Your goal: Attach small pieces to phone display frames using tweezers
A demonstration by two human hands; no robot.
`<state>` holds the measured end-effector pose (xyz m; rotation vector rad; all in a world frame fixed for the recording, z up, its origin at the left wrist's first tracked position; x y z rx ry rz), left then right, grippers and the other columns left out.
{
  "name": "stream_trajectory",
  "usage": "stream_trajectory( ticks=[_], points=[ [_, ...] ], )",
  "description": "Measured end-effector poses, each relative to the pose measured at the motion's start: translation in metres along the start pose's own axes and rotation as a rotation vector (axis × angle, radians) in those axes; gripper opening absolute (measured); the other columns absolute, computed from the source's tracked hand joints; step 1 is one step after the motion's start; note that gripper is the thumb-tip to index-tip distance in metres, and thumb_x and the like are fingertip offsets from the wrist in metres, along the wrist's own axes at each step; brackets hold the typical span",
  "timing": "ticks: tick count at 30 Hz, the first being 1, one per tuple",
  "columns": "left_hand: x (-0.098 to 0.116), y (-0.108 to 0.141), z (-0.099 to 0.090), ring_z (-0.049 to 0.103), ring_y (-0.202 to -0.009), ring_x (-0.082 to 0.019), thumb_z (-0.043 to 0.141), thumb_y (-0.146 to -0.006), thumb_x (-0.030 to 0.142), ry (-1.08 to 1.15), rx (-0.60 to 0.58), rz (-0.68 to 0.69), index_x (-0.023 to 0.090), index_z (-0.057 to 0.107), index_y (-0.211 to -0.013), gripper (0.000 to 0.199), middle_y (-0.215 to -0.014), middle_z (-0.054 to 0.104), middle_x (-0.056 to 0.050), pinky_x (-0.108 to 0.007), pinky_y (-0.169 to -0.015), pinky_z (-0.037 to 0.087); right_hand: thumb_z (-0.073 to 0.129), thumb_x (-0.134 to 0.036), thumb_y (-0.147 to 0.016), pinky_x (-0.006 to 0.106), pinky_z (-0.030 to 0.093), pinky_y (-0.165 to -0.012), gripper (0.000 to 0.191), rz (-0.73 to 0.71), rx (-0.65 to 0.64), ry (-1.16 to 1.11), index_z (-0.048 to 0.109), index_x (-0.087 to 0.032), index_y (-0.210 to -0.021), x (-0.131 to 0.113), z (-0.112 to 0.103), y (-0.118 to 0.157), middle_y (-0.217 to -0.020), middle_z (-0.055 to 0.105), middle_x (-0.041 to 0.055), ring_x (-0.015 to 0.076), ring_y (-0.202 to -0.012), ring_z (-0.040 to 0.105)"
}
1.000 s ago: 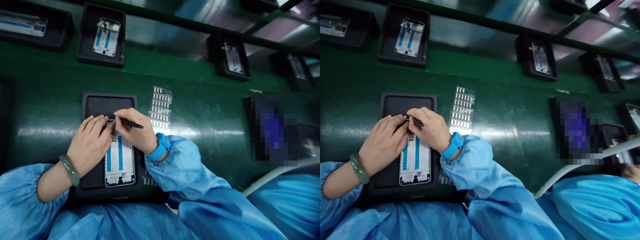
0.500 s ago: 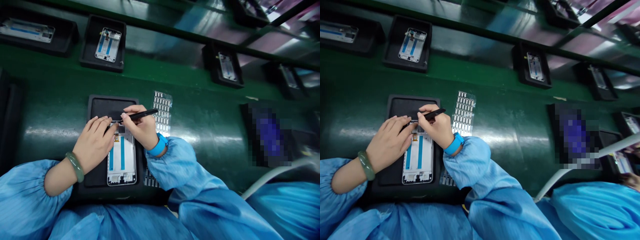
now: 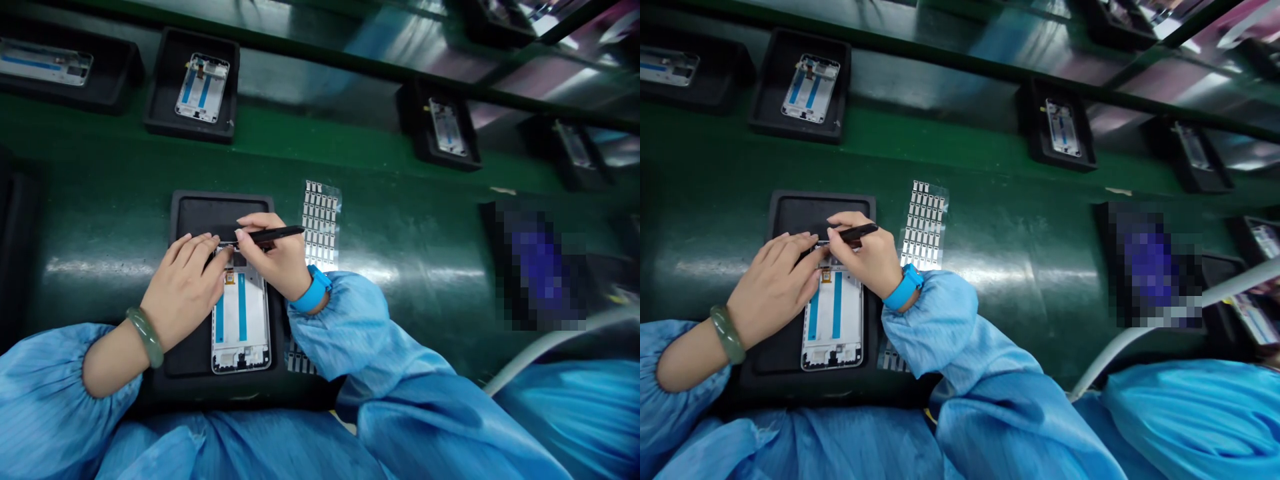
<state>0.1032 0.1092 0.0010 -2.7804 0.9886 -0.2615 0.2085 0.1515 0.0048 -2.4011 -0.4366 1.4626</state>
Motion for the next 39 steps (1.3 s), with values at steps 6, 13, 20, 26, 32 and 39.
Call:
stream_trajectory(
  ticks=[6, 13, 20, 26, 32, 39],
  points=[
    [0.000, 0.000, 0.000, 0.051, -0.113, -0.029, 0.046, -0.086, 0.019, -0.013, 0.002, 0.008, 0.010, 0.054, -0.120, 0.037, -0.116, 0.056, -0.016, -0.047, -0.101, 0.040, 0.054, -0.020, -0.084, 0.021, 0.054, -0.066, 0.011, 0.006, 0.057, 0.056, 0.060, -0.020, -0.094, -0.002, -0.002, 0.001, -0.093, 0.069, 0.0013, 0.0103, -0.075, 0.066],
    [0.000, 0.000, 0.001, 0.051, -0.113, -0.029, 0.045, -0.087, 0.020, -0.015, -0.002, 0.007, 0.011, 0.055, -0.120, 0.036, -0.117, 0.056, -0.014, -0.046, -0.100, 0.040, 0.054, -0.019, -0.083, 0.021, 0.055, -0.062, 0.013, 0.002, 0.063, 0.034, 0.059, -0.021, -0.095, 0.001, -0.004, 0.002, -0.095, 0.068, 0.0011, 0.0097, -0.073, 0.066],
    [0.000, 0.000, 0.001, 0.051, -0.112, -0.029, 0.045, -0.087, 0.020, -0.008, 0.001, 0.002, 0.011, 0.055, -0.120, 0.035, -0.116, 0.057, -0.014, -0.047, -0.100, 0.041, 0.054, -0.018, -0.083, 0.022, 0.055, -0.067, 0.014, -0.035, 0.071, 0.080, 0.059, -0.021, -0.096, -0.003, -0.007, 0.002, -0.094, 0.068, 0.0016, 0.0108, -0.076, 0.067],
    [0.001, -0.001, 0.001, 0.051, -0.112, -0.028, 0.044, -0.087, 0.020, -0.015, 0.002, 0.008, 0.011, 0.055, -0.120, 0.036, -0.116, 0.057, -0.015, -0.047, -0.100, 0.041, 0.056, -0.020, -0.083, 0.021, 0.055, -0.064, 0.012, -0.011, 0.021, 0.004, 0.059, -0.020, -0.094, 0.000, -0.005, 0.001, -0.092, 0.068, 0.0013, 0.0098, -0.074, 0.067],
    [0.001, 0.000, 0.002, 0.051, -0.113, -0.028, 0.044, -0.087, 0.020, -0.023, -0.006, 0.011, 0.011, 0.054, -0.121, 0.036, -0.117, 0.056, -0.015, -0.047, -0.100, 0.040, 0.058, -0.021, -0.083, 0.021, 0.055, -0.064, 0.012, -0.031, 0.049, 0.022, 0.060, -0.020, -0.095, -0.002, -0.007, 0.000, -0.091, 0.069, 0.0008, 0.0095, -0.073, 0.067],
    [0.000, -0.001, 0.005, 0.050, -0.114, -0.029, 0.043, -0.088, 0.021, -0.038, -0.027, 0.016, 0.012, 0.054, -0.121, 0.036, -0.118, 0.055, -0.015, -0.047, -0.101, 0.039, 0.061, -0.026, -0.083, 0.024, 0.057, -0.067, 0.015, 0.013, 0.105, -0.113, 0.059, -0.022, -0.097, 0.008, -0.010, 0.001, -0.088, 0.068, 0.0007, 0.0118, -0.076, 0.067]
  ],
)
Point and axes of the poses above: each hand's wrist, its own y-axis away from the middle knuckle, its own z-axis out of the palm, x = y × z, the point moved 9 cm from there along -y, towards the middle knuckle
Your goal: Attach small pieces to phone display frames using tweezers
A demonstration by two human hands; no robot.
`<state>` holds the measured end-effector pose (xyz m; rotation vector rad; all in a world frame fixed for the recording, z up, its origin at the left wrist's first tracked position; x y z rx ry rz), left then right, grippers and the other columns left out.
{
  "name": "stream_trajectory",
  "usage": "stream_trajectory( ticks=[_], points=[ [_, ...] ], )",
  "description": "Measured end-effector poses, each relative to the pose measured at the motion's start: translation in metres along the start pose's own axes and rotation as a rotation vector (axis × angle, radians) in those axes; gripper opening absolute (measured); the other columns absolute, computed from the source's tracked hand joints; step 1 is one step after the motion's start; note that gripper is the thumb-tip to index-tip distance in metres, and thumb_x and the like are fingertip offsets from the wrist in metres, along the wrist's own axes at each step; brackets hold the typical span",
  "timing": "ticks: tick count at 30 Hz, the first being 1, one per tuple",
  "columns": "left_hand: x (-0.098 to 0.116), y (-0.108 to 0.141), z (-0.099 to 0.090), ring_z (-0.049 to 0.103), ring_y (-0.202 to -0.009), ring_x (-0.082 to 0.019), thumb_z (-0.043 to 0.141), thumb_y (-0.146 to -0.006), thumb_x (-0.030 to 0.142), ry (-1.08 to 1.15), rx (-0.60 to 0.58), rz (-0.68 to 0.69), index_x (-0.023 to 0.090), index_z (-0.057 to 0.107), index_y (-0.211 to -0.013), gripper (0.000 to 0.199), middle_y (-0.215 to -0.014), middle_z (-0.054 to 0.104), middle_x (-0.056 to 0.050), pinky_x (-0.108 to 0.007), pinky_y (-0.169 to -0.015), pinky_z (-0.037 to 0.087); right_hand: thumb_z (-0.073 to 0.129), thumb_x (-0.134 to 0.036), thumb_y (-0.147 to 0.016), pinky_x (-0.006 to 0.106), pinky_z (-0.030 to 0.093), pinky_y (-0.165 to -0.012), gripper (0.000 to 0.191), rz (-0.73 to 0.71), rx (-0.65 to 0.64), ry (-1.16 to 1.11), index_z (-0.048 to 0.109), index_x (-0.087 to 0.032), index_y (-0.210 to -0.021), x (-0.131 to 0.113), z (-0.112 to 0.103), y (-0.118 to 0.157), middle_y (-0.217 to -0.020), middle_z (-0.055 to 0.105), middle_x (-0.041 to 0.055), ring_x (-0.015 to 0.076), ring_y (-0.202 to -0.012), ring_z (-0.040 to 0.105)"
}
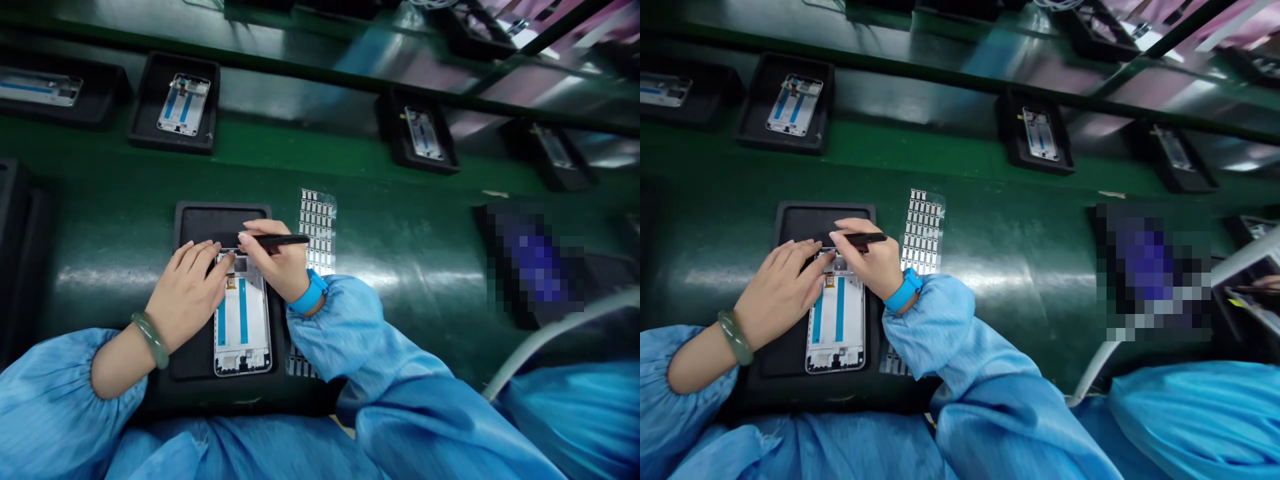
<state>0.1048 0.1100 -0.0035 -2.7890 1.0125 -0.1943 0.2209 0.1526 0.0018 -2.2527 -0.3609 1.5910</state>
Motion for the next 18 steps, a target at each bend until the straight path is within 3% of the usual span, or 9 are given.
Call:
stream_trajectory(
  ticks=[4, 11, 15, 18],
  points=[
    [-0.002, 0.001, 0.001, 0.050, -0.114, -0.028, 0.044, -0.088, 0.020, 0.001, 0.009, -0.010, 0.014, 0.056, -0.119, 0.034, -0.118, 0.056, -0.014, -0.046, -0.101, 0.039, 0.048, -0.033, -0.091, 0.027, 0.057, -0.071, 0.015, 0.103, 0.112, -0.137, 0.058, -0.023, -0.094, 0.013, -0.017, -0.004, -0.091, 0.063, 0.0016, 0.0124, -0.082, 0.066],
    [-0.001, 0.000, -0.001, 0.052, -0.111, -0.028, 0.046, -0.087, 0.019, -0.012, 0.034, -0.012, 0.014, 0.057, -0.118, 0.033, -0.115, 0.057, -0.014, -0.047, -0.100, 0.041, 0.057, -0.029, -0.084, 0.025, 0.055, -0.071, 0.014, 0.053, -0.163, -0.039, 0.059, -0.020, -0.095, 0.006, 0.004, -0.003, -0.091, 0.067, 0.0034, 0.0131, -0.081, 0.066],
    [0.000, 0.000, 0.000, 0.052, -0.111, -0.028, 0.046, -0.086, 0.020, -0.013, 0.032, -0.010, 0.015, 0.056, -0.119, 0.035, -0.114, 0.058, -0.014, -0.047, -0.099, 0.041, 0.056, -0.025, -0.084, 0.025, 0.054, -0.073, 0.010, -0.009, -0.190, 0.016, 0.061, -0.019, -0.089, -0.001, 0.011, 0.000, -0.086, 0.068, 0.0018, 0.0120, -0.078, 0.065],
    [-0.001, 0.000, 0.001, 0.052, -0.111, -0.028, 0.045, -0.087, 0.020, -0.016, 0.024, -0.006, 0.015, 0.057, -0.118, 0.034, -0.115, 0.058, -0.014, -0.048, -0.099, 0.041, 0.057, -0.029, -0.083, 0.025, 0.055, -0.070, 0.011, 0.047, -0.160, -0.035, 0.062, -0.020, -0.087, 0.007, 0.011, 0.001, -0.087, 0.067, 0.0017, 0.0125, -0.078, 0.065]
  ],
)
Point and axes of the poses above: each hand's wrist, its own y-axis away from the middle knuckle, its own z-axis out of the palm, x = y × z, the point moved 9 cm from there along -y, towards the middle knuckle
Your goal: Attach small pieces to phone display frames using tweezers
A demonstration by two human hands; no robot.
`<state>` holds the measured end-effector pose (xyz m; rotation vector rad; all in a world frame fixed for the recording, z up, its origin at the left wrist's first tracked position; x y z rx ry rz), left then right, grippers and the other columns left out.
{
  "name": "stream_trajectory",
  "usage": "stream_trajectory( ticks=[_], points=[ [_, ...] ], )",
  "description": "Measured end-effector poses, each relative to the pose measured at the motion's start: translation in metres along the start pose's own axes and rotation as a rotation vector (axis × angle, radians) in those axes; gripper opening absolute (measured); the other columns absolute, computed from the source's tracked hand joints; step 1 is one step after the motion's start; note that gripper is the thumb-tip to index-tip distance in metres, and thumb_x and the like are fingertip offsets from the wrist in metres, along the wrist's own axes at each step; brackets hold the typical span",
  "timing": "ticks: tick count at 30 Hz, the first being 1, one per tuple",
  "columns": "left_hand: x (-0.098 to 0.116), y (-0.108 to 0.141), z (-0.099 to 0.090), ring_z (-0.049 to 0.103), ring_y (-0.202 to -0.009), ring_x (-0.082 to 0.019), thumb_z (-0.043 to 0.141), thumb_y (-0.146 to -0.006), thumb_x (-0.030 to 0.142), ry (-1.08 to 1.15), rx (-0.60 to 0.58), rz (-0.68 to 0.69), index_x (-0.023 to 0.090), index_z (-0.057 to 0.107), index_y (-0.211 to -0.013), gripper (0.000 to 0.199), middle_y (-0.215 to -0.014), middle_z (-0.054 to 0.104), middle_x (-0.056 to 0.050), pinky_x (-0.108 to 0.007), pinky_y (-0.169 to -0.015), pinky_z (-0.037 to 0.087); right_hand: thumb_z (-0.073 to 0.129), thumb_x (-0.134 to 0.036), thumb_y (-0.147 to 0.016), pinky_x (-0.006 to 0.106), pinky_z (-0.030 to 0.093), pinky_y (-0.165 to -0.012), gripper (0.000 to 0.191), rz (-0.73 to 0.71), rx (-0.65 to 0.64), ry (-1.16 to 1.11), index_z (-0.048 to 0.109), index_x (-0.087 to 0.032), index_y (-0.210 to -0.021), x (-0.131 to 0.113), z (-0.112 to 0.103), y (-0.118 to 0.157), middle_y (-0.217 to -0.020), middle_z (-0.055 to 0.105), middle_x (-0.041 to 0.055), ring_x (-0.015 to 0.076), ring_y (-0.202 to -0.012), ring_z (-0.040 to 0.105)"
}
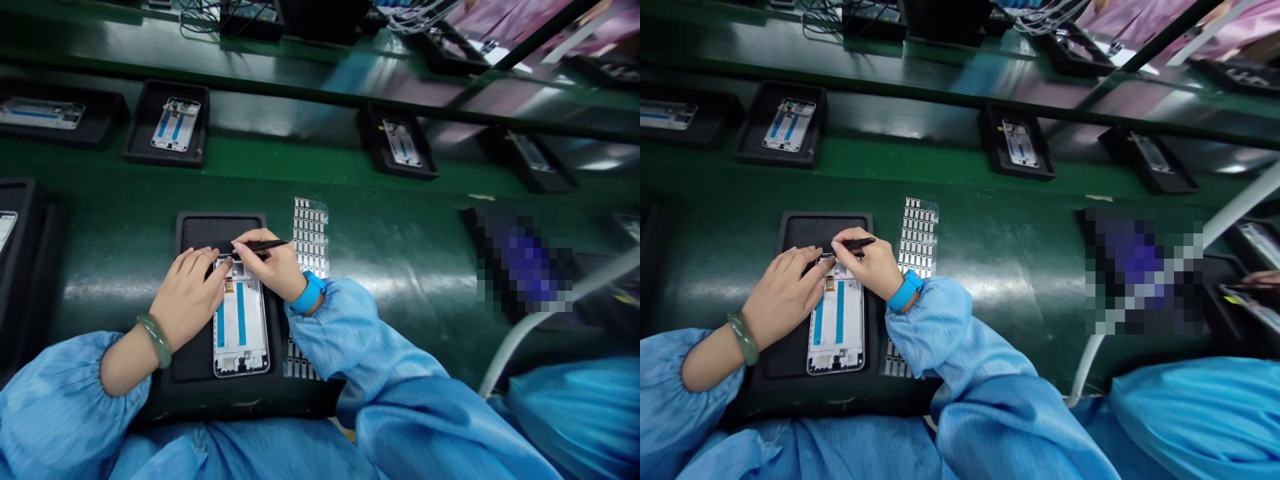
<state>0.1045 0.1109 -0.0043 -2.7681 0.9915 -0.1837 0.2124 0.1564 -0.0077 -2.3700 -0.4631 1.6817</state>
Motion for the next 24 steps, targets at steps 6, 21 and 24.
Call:
stream_trajectory(
  ticks=[6, 21, 24],
  points=[
    [0.000, 0.001, 0.000, 0.052, -0.111, -0.028, 0.047, -0.085, 0.019, -0.004, 0.011, 0.002, 0.016, 0.058, -0.116, 0.033, -0.117, 0.057, -0.014, -0.047, -0.098, 0.042, 0.048, -0.034, -0.090, 0.031, 0.053, -0.081, 0.017, 0.037, 0.306, -0.016, 0.057, -0.020, -0.091, 0.009, -0.042, -0.008, -0.095, 0.063, 0.0036, 0.0140, -0.088, 0.063],
    [-0.007, 0.003, -0.002, 0.048, -0.118, -0.027, 0.046, -0.087, 0.021, 0.192, 0.078, -0.061, 0.017, 0.053, -0.118, 0.032, -0.123, 0.053, -0.013, -0.048, -0.101, 0.040, 0.057, -0.039, -0.082, 0.033, 0.048, -0.076, 0.031, 0.093, -0.154, 0.686, 0.062, -0.022, -0.106, 0.039, -0.031, -0.037, -0.097, 0.064, 0.0050, 0.0208, -0.087, 0.062],
    [-0.031, 0.003, -0.012, 0.043, -0.124, -0.023, 0.044, -0.089, 0.022, 0.357, 0.248, -0.194, 0.018, 0.047, -0.124, 0.035, -0.131, 0.046, -0.013, -0.045, -0.104, 0.038, 0.058, -0.043, -0.079, 0.033, 0.048, -0.076, 0.029, 0.124, -0.149, 0.760, 0.067, -0.022, -0.096, 0.046, -0.038, -0.052, -0.093, 0.067, 0.0057, 0.0229, -0.087, 0.062]
  ],
)
Point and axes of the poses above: each hand's wrist, its own y-axis away from the middle knuckle, its own z-axis out of the palm, x = y × z, the point moved 9 cm from there along -y, towards the middle knuckle
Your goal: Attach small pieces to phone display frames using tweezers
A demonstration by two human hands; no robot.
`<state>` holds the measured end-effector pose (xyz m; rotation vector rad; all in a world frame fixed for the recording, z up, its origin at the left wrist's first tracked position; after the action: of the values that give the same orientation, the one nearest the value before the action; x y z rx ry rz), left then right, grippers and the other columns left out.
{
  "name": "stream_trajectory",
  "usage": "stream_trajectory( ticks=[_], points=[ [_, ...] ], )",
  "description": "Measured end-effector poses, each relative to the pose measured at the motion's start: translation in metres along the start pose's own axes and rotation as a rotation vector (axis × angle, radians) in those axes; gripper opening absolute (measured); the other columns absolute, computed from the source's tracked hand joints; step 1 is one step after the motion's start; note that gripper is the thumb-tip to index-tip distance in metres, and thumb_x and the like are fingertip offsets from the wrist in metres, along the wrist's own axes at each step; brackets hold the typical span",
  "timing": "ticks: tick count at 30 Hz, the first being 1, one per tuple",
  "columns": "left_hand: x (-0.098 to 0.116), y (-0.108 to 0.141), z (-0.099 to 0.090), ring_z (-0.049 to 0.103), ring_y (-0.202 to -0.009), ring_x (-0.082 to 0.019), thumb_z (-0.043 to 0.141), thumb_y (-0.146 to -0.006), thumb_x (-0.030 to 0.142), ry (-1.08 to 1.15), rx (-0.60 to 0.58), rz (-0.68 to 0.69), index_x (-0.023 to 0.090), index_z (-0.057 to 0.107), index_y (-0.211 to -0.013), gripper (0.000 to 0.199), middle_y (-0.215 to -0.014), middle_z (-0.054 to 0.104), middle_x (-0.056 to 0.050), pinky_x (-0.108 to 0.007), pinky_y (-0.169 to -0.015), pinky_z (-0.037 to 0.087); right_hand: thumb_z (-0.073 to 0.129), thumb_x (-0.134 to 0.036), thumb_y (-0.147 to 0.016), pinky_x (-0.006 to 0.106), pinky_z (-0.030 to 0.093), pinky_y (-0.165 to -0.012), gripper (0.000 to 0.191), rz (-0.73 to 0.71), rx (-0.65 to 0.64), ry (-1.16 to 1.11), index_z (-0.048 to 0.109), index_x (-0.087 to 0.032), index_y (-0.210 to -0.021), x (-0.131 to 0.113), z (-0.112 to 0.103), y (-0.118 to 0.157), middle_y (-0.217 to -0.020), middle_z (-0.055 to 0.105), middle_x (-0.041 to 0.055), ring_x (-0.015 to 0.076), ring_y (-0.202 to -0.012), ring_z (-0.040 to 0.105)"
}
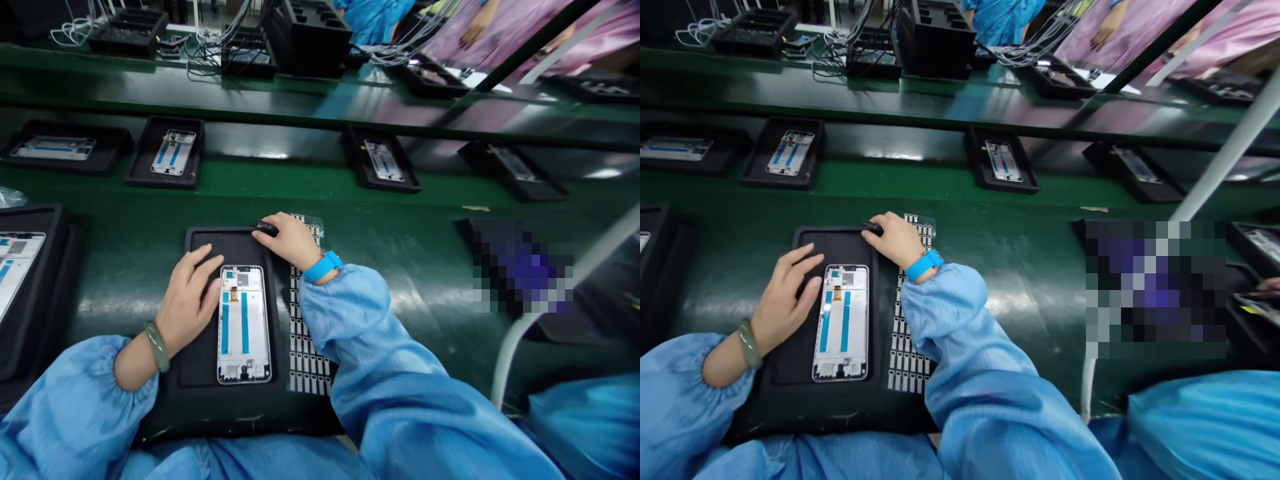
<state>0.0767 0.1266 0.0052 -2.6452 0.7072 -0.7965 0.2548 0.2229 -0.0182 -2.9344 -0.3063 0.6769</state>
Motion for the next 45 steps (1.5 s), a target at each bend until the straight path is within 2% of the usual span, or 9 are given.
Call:
stream_trajectory(
  ticks=[5, 12, 17, 22, 27, 31, 35, 38, 45],
  points=[
    [-0.054, -0.016, -0.016, 0.043, -0.124, -0.021, 0.038, -0.091, 0.024, -0.003, 0.237, -0.191, 0.017, 0.046, -0.122, 0.033, -0.124, 0.049, -0.014, -0.044, -0.105, 0.037, 0.057, -0.042, -0.077, 0.036, 0.047, -0.074, 0.028, 0.224, 0.139, 0.041, 0.069, -0.019, -0.090, 0.057, -0.028, -0.023, -0.091, 0.069, 0.0094, 0.0266, -0.085, 0.063],
    [-0.124, -0.068, -0.014, 0.038, -0.127, -0.030, 0.047, -0.085, 0.027, -0.136, 0.286, -0.288, 0.009, 0.048, -0.122, 0.041, -0.127, 0.043, -0.021, -0.049, -0.105, 0.032, 0.044, -0.039, -0.085, 0.046, 0.047, -0.077, 0.038, 0.603, 0.425, 0.021, 0.064, -0.009, -0.095, 0.148, -0.063, -0.028, -0.091, 0.065, 0.0197, 0.0328, -0.091, 0.062],
    [-0.171, -0.110, -0.008, 0.034, -0.125, -0.041, 0.050, -0.081, 0.027, -0.211, 0.258, -0.347, 0.017, 0.058, -0.111, 0.033, -0.125, 0.049, -0.018, -0.069, -0.099, 0.021, 0.046, -0.034, -0.086, 0.041, 0.045, -0.090, 0.033, 0.517, 0.662, 0.013, 0.059, -0.012, -0.107, 0.136, -0.080, -0.008, -0.126, 0.048, 0.0184, 0.0261, -0.112, 0.053],
    [-0.186, -0.122, -0.011, 0.042, -0.118, -0.035, 0.042, -0.087, 0.039, -0.219, 0.224, -0.316, 0.017, 0.063, -0.099, 0.033, -0.116, 0.054, -0.010, -0.067, -0.095, 0.023, 0.046, -0.026, -0.084, 0.041, 0.046, -0.093, 0.022, 0.225, 0.834, -0.042, 0.061, -0.017, -0.098, 0.107, -0.097, 0.037, -0.121, 0.049, 0.0155, 0.0242, -0.114, 0.051],
    [-0.169, -0.116, -0.025, 0.037, -0.121, -0.032, 0.023, -0.093, 0.050, -0.254, 0.273, -0.266, 0.017, 0.060, -0.109, 0.052, -0.122, 0.049, -0.003, -0.066, -0.096, 0.016, 0.037, -0.040, -0.091, 0.044, 0.043, -0.096, 0.033, 0.205, 0.816, -0.269, 0.062, -0.018, -0.093, 0.108, -0.093, 0.072, -0.110, 0.058, 0.0116, 0.0219, -0.104, 0.057],
    [-0.141, -0.104, -0.031, 0.037, -0.121, -0.033, 0.023, -0.094, 0.048, -0.297, 0.257, -0.216, 0.013, 0.055, -0.117, 0.053, -0.126, 0.045, -0.003, -0.064, -0.095, 0.017, 0.022, -0.060, -0.090, 0.033, 0.055, -0.061, 0.056, 0.479, 0.691, -0.734, 0.058, -0.017, -0.085, 0.137, -0.062, 0.073, -0.081, 0.065, 0.0067, 0.0138, -0.061, 0.062],
    [-0.108, -0.074, -0.030, 0.042, -0.116, -0.032, 0.031, -0.093, 0.042, -0.350, 0.218, -0.160, 0.015, 0.059, -0.114, 0.043, -0.116, 0.052, -0.009, -0.061, -0.093, 0.025, 0.049, -0.061, -0.080, 0.027, 0.057, -0.059, 0.043, 0.520, 0.611, -1.097, 0.051, -0.018, -0.085, 0.142, -0.037, 0.060, -0.074, 0.063, 0.0020, 0.0115, -0.059, 0.064],
    [-0.079, -0.037, -0.029, 0.048, -0.104, -0.032, 0.040, -0.091, 0.035, -0.422, 0.219, -0.133, 0.019, 0.063, -0.106, 0.032, -0.102, 0.057, -0.012, -0.056, -0.086, 0.033, 0.067, -0.048, -0.071, 0.027, 0.059, -0.068, 0.038, 0.494, 0.576, -1.157, 0.051, -0.018, -0.090, 0.138, -0.032, 0.052, -0.081, 0.063, 0.0014, 0.0125, -0.071, 0.068],
    [0.016, 0.040, 0.000, 0.052, -0.076, -0.021, 0.052, -0.086, 0.017, -0.499, -0.122, 0.208, 0.017, 0.060, -0.108, 0.023, -0.084, 0.059, -0.007, -0.037, -0.070, 0.040, 0.066, -0.040, -0.072, 0.024, 0.059, -0.057, 0.030, 0.538, 0.558, -1.075, 0.053, -0.018, -0.088, 0.140, -0.023, 0.034, -0.073, 0.061, -0.0018, 0.0121, -0.062, 0.068]
  ],
)
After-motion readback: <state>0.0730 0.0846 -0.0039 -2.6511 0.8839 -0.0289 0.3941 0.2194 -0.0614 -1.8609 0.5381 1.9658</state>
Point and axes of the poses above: each hand's wrist, its own y-axis away from the middle knuckle, its own z-axis out of the palm, x = y × z, the point moved 9 cm from there along -y, towards the middle knuckle
